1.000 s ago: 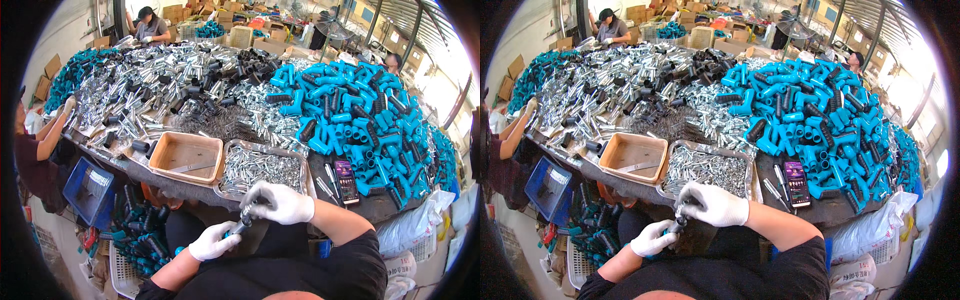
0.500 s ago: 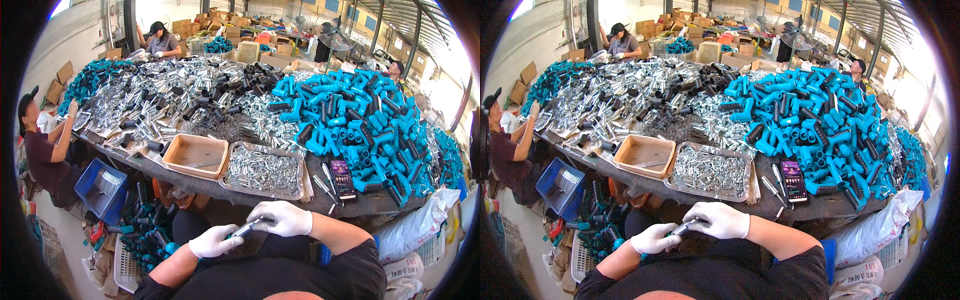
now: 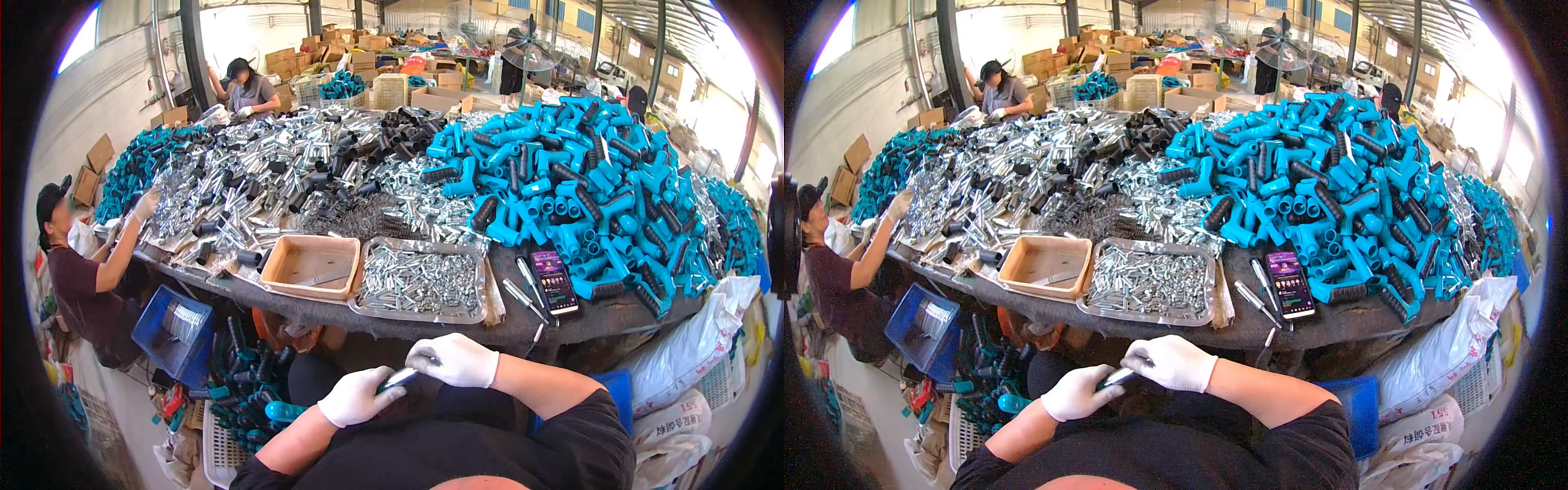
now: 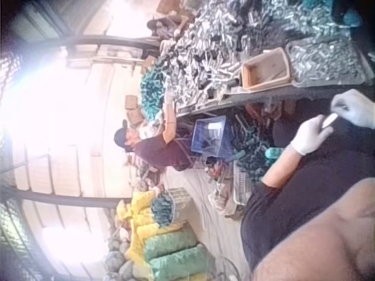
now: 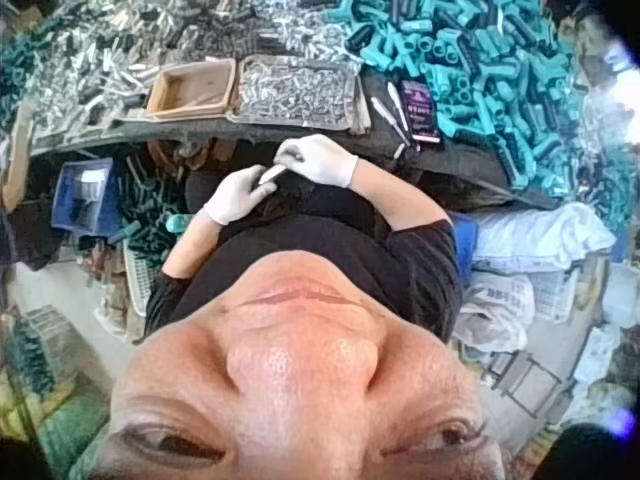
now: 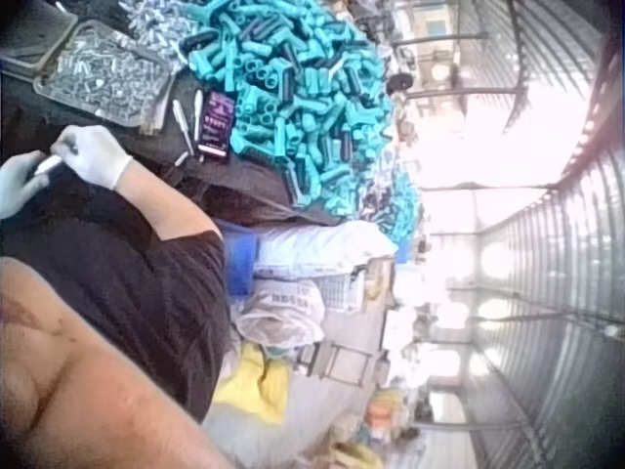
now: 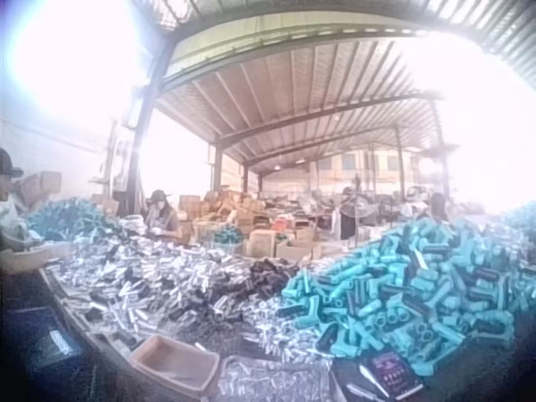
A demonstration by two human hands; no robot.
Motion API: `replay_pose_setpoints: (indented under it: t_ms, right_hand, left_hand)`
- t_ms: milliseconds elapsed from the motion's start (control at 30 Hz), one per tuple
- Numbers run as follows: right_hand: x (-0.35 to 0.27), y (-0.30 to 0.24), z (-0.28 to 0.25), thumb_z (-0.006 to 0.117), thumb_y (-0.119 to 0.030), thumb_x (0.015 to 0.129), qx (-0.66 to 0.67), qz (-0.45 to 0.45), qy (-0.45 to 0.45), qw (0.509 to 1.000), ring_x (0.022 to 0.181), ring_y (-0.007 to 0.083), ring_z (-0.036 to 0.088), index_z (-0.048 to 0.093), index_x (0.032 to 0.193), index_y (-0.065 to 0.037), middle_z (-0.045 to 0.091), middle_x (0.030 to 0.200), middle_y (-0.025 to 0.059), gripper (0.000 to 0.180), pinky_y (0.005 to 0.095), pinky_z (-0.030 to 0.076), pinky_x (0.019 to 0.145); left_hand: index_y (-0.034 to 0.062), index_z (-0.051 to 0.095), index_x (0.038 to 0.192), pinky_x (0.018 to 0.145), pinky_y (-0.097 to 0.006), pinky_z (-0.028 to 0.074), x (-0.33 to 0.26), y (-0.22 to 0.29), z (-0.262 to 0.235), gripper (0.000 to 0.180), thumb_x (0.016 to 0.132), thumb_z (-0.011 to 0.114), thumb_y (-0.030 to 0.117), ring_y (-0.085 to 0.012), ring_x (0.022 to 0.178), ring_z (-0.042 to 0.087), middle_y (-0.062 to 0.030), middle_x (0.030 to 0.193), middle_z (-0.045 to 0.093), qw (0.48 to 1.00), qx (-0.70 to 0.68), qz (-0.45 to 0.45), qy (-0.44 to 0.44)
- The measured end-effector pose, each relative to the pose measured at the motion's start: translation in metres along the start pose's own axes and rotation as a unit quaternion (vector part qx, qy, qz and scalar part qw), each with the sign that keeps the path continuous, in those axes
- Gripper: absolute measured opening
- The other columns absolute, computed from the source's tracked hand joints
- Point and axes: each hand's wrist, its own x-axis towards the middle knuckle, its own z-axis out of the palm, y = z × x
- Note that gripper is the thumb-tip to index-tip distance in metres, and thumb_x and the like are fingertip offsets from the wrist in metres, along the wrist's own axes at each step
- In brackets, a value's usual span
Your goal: The person assembles tools by inserting metal rods and springs into metal sleeves, attaching plastic handles to the assemblies, and fitting the components together by hand.
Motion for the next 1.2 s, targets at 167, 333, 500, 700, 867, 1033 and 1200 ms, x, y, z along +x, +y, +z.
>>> replay_pose_setpoints:
  t_ms: [167, 333, 500, 700, 867, 1033, 1200]
  right_hand:
    - [-0.005, 0.002, -0.01, 0.058, -0.027, 0.092, 0.019, 0.019, -0.053, 0.998, 0.079, 0.0274, 0.066, 0.063, 0.105, -0.005, 0.067, 0.091, 0.0128, 0.026, 0.0345, 0.051, 0.076]
    - [0.001, -0.001, -0.013, 0.06, -0.026, 0.091, 0.031, 0.078, -0.054, 0.995, 0.081, 0.0226, 0.066, 0.061, 0.108, -0.005, 0.067, 0.089, 0.0133, 0.027, 0.0329, 0.051, 0.076]
    - [-0.004, 0.014, -0.003, 0.066, -0.017, 0.086, 0.001, -0.081, 0.042, 0.996, 0.079, 0.0241, 0.065, 0.063, 0.106, -0.005, 0.066, 0.085, 0.0121, 0.024, 0.0329, 0.051, 0.076]
    - [-0.008, -0.007, -0.001, 0.069, -0.009, 0.081, 0.063, 0.029, 0.083, 0.994, 0.084, 0.0181, 0.063, 0.063, 0.1, -0.001, 0.063, 0.096, 0.0137, 0.022, 0.0307, 0.051, 0.071]
    - [0.001, 0.007, 0.004, 0.066, -0.004, 0.081, 0.102, 0.219, 0.005, 0.97, 0.077, 0.0197, 0.064, 0.063, 0.095, -0.002, 0.063, 0.09, 0.0135, 0.015, 0.0308, 0.051, 0.067]
    - [0.004, 0.009, 0.015, 0.058, -0.008, 0.088, 0.023, -0.099, 0.092, 0.991, 0.061, 0.0161, 0.062, 0.063, 0.096, -0.001, 0.064, 0.07, 0.0111, 0.011, 0.0259, 0.049, 0.059]
    - [0.008, 0.016, 0.018, 0.062, -0.008, 0.087, 0.051, 0.049, 0.06, 0.996, 0.054, 0.0121, 0.058, 0.062, 0.099, 0.001, 0.063, 0.071, 0.0101, 0.015, 0.0266, 0.048, 0.053]
  left_hand:
    - [0.0003, 0.06, 0.107, 0.073, -0.041, 0.049, 0.005, 0.001, -0.004, 0.041, 0.087, 0.063, 0.036, -0.0379, 0.083, 0.064, -0.0223, 0.087, 0.064, 0.999, -0.023, -0.023, -0.036]
    - [-0.0006, 0.059, 0.106, 0.073, -0.041, 0.049, 0.009, -0.002, 0.0, 0.041, 0.088, 0.062, 0.037, -0.0376, 0.084, 0.064, -0.0235, 0.087, 0.064, 0.997, -0.051, -0.019, -0.053]
    - [-0.0006, 0.059, 0.105, 0.074, -0.042, 0.049, 0.009, -0.014, -0.006, 0.043, 0.09, 0.06, 0.04, -0.0379, 0.086, 0.063, -0.0243, 0.088, 0.063, 0.994, -0.085, -0.009, -0.066]
    - [0.0007, 0.057, 0.102, 0.072, -0.045, 0.047, 0.007, -0.021, 0.002, 0.047, 0.092, 0.053, 0.046, -0.0409, 0.082, 0.061, -0.0238, 0.084, 0.061, 0.995, -0.071, 0.009, -0.064]
    - [-0.0001, 0.057, 0.104, 0.074, -0.045, 0.047, 0.003, -0.029, 0.012, 0.047, 0.092, 0.053, 0.045, -0.0406, 0.084, 0.061, -0.0232, 0.086, 0.062, 0.993, -0.108, 0.012, -0.05]
    - [-0.0004, 0.057, 0.101, 0.073, -0.046, 0.046, 0.003, -0.036, 0.011, 0.046, 0.092, 0.053, 0.044, -0.041, 0.083, 0.061, -0.0237, 0.085, 0.062, 0.99, -0.127, 0.022, -0.049]
    - [-0.0005, 0.057, 0.099, 0.07, -0.047, 0.046, 0.005, -0.039, 0.007, 0.045, 0.092, 0.053, 0.044, -0.0416, 0.08, 0.06, -0.0241, 0.081, 0.06, 0.991, -0.128, 0.011, -0.042]
